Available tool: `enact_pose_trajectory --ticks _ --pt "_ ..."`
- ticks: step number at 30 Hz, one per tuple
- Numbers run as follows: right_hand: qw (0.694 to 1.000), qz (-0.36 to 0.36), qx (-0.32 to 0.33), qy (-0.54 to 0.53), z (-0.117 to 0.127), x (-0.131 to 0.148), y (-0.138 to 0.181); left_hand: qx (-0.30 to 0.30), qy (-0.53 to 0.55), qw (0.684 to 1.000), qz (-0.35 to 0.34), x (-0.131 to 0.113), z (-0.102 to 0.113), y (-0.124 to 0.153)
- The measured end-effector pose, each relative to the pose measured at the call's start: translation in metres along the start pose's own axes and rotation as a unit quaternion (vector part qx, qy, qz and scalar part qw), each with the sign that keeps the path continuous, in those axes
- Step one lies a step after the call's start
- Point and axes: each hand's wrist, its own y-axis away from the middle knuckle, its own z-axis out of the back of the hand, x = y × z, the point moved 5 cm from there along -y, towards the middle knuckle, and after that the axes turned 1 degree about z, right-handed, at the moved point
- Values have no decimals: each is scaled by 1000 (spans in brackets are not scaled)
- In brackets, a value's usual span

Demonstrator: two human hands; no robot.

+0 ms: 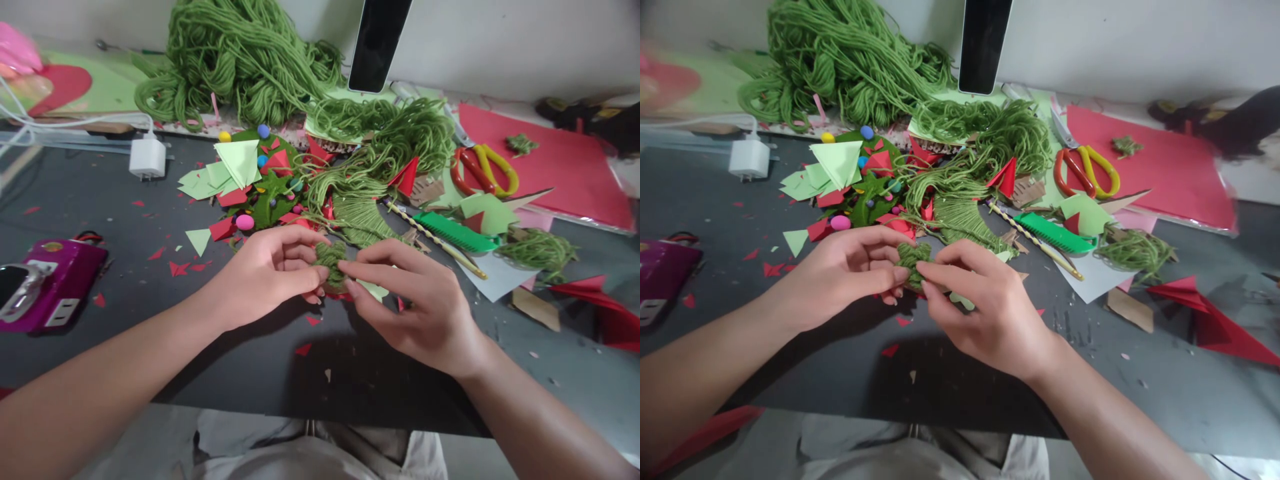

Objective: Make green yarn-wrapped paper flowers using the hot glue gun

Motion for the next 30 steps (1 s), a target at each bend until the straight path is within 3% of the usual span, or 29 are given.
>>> enact_pose_trajectory --ticks 12,22,27,30 --pt "999 -26 29 -18 0 -6 5 8 47 999 -6 -3 0 0" --pt "998 -53 -29 -13 11 -4 -1 -10 17 1000 -20 -4 0 1" --pt "997 -74 -32 -19 10 -7 0 -14 -27 999 -29 -4 2 1" --pt "993 -104 -35 -40 12 -14 2 -29 -123 989 -80 -9 2 4"
